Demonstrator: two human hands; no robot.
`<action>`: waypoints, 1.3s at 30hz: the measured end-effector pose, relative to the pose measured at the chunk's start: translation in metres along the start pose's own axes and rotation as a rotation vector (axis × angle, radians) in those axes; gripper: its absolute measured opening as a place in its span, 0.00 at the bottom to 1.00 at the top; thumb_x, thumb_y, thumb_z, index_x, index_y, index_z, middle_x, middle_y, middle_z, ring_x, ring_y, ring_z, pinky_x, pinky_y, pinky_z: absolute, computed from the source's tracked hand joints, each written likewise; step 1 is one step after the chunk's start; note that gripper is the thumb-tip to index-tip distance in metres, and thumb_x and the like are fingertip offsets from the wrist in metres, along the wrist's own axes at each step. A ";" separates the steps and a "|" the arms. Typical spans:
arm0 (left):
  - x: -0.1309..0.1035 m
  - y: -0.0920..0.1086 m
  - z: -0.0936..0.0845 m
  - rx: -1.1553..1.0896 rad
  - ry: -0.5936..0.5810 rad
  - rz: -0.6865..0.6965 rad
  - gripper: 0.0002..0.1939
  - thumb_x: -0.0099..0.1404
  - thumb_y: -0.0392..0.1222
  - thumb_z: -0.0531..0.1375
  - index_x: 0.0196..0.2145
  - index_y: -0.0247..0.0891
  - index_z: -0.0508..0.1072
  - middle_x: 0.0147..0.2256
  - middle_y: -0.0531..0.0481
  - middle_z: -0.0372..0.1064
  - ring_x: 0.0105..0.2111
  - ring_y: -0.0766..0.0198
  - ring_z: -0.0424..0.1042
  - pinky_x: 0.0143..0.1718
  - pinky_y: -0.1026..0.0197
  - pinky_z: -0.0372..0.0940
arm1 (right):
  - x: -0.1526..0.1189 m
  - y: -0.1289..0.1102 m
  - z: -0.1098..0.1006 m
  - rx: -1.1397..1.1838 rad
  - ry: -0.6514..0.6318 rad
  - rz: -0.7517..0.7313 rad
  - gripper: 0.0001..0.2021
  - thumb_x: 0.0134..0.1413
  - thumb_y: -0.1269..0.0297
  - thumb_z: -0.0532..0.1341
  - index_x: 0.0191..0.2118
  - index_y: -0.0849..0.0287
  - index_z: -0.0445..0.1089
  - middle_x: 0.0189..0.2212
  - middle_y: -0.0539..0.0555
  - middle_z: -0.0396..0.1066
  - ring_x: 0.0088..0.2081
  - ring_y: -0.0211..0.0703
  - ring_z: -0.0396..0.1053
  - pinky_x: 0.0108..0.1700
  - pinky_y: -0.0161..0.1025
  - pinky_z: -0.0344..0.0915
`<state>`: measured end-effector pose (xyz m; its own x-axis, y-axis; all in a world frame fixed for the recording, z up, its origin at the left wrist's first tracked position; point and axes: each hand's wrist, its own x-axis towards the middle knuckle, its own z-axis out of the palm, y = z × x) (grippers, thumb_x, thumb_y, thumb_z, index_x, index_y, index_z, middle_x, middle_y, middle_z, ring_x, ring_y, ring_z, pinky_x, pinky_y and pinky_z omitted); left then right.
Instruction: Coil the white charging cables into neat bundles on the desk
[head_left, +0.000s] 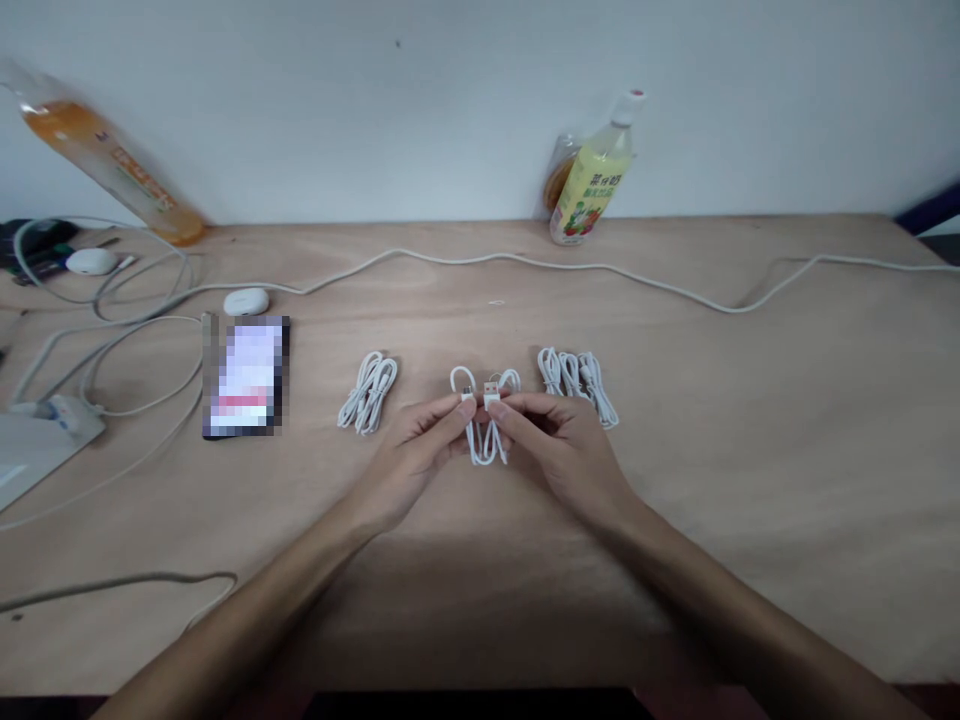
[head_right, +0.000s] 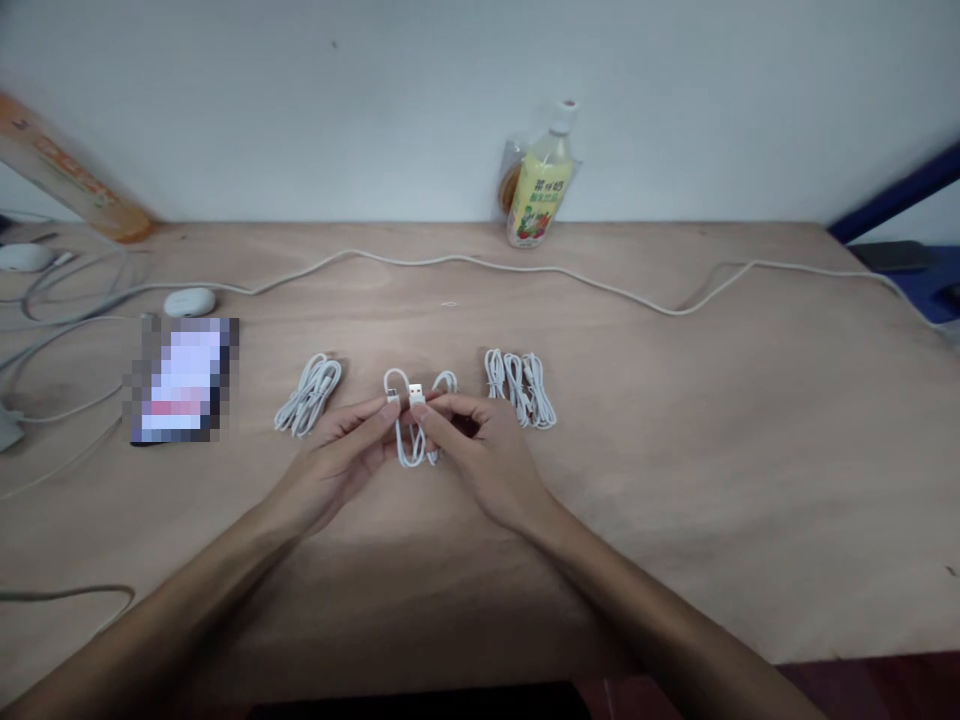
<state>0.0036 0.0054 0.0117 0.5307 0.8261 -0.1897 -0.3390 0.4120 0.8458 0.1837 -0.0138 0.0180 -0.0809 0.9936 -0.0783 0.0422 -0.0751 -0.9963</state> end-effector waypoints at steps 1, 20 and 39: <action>0.000 0.000 0.000 -0.003 0.002 -0.001 0.17 0.75 0.52 0.67 0.49 0.37 0.87 0.45 0.39 0.83 0.49 0.48 0.81 0.56 0.46 0.73 | 0.000 0.000 0.000 -0.006 0.003 0.000 0.18 0.64 0.50 0.66 0.25 0.54 0.78 0.24 0.50 0.73 0.30 0.42 0.66 0.35 0.41 0.63; 0.000 -0.001 -0.002 0.017 -0.015 0.014 0.16 0.77 0.51 0.65 0.50 0.38 0.87 0.47 0.40 0.83 0.50 0.50 0.80 0.57 0.46 0.72 | 0.000 -0.001 0.001 0.013 0.000 -0.016 0.16 0.65 0.54 0.66 0.26 0.54 0.78 0.24 0.50 0.72 0.29 0.41 0.66 0.34 0.40 0.63; 0.001 -0.003 -0.004 0.034 -0.021 0.028 0.16 0.77 0.50 0.64 0.53 0.40 0.87 0.47 0.41 0.83 0.49 0.52 0.80 0.57 0.47 0.72 | 0.001 -0.001 0.001 -0.002 0.000 -0.039 0.17 0.64 0.55 0.65 0.25 0.55 0.76 0.23 0.48 0.72 0.27 0.38 0.65 0.33 0.38 0.62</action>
<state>0.0017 0.0067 0.0067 0.5377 0.8287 -0.1553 -0.3279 0.3752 0.8670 0.1826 -0.0130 0.0191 -0.0830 0.9958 -0.0394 0.0410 -0.0361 -0.9985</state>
